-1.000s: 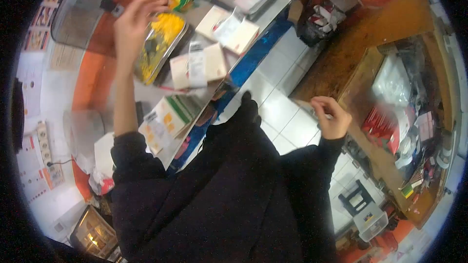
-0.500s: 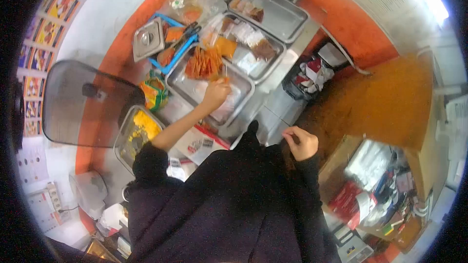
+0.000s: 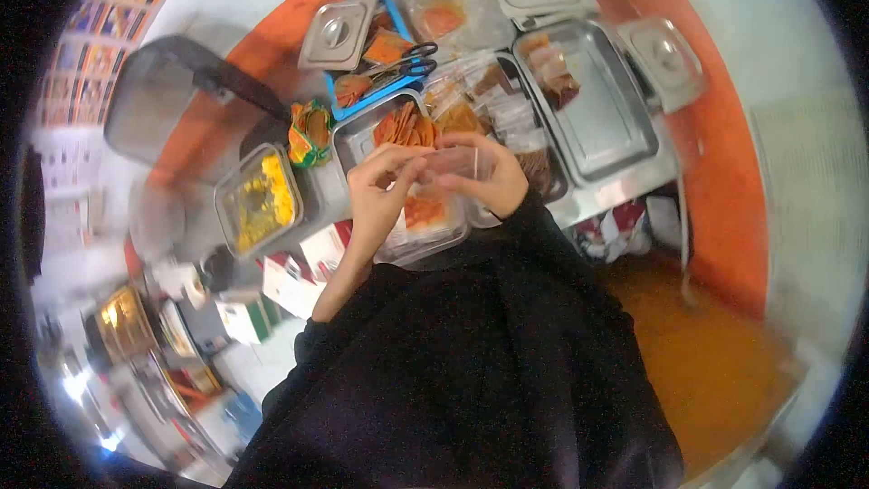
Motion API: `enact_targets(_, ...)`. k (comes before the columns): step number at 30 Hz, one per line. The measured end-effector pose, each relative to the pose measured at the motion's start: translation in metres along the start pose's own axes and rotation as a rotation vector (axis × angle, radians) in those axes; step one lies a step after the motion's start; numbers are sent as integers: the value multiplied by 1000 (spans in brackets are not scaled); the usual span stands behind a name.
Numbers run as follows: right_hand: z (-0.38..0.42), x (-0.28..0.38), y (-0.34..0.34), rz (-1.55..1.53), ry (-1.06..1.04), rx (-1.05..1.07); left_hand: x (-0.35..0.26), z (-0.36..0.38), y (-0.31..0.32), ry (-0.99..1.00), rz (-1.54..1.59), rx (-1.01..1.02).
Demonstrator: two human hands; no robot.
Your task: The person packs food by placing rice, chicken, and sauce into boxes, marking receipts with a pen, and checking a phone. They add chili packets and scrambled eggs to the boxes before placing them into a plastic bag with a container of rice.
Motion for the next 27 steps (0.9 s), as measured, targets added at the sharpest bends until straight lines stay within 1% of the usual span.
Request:
enact_targets(2, -11, 9, -23, 38, 82, 105, 11, -2, 3, -132, 88, -191)
enact_targets(3, -12, 10, -33, 65, 142, 144, 14, -2, 4, -251, 43, -291)
enact_targets(4, -11, 16, -40, 68, 166, 192, 16, -3, 12, -271, 39, -340)
enact_targets(6, -19, 53, -60, 336, -70, 188, 12, -12, 22, -161, 30, -485)
enact_targets(7, -22, 50, -74, 265, -8, 187, 1, -16, 29, -228, -143, -488)
enact_targets(8, -24, 49, -84, 263, 1, 218, 2, -20, 38, -241, -150, -516)
enact_targets(9, -28, 46, -100, 265, 32, 179, -29, -19, 37, -64, -558, -720)
enact_targets(11, -36, 39, -126, 309, 60, 103, -54, -16, 59, 46, -738, -800)
enact_targets(12, -39, 41, -126, 308, 61, 121, -66, -13, 71, 96, -830, -848)
enact_targets(14, -35, 47, -120, 416, 22, 164, -22, -26, 102, -212, -121, -559)
enact_targets(15, -34, 44, -120, 416, 45, 136, -22, -23, 103, -220, -125, -574)
enact_targets(16, -35, 45, -120, 415, 39, 148, -13, -24, 106, -288, -127, -527)
enact_targets(17, -35, 47, -118, 509, -3, 190, -5, -26, 108, -351, -129, -475)
enact_targets(18, -36, 49, -114, 602, -42, 226, -6, -26, 106, -347, -134, -477)
enact_targets(20, -39, 54, -112, 639, -59, 251, 0, -23, 111, -373, 40, -449)
enact_targets(22, -35, 38, -102, 296, 173, 432, 0, -24, 111, -335, -13, -413)
enact_targets(23, -34, 37, -104, 301, 168, 416, -1, -26, 113, -295, -67, -385)
enact_targets(24, -29, 27, -99, 157, 252, 441, 2, -28, 117, -284, -60, -370)
enact_targets(25, -24, 21, -92, 13, 330, 467, -2, -30, 116, -221, -208, -408)
enact_targets(26, -23, 22, -89, 17, 321, 452, -9, -30, 116, -159, -356, -446)
enact_targets(27, -30, 44, -92, 422, 23, 355, -7, -34, 122, -147, -351, -434)
Point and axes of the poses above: each hand's wrist, its own z-axis away from the middle knuckle, its own y-axis out of the palm, x = y × z, the point moved 10 cm from there along -z, towards the middle knuckle, and after that the axes turned 3 degrees about z, right-handed, at the moved point
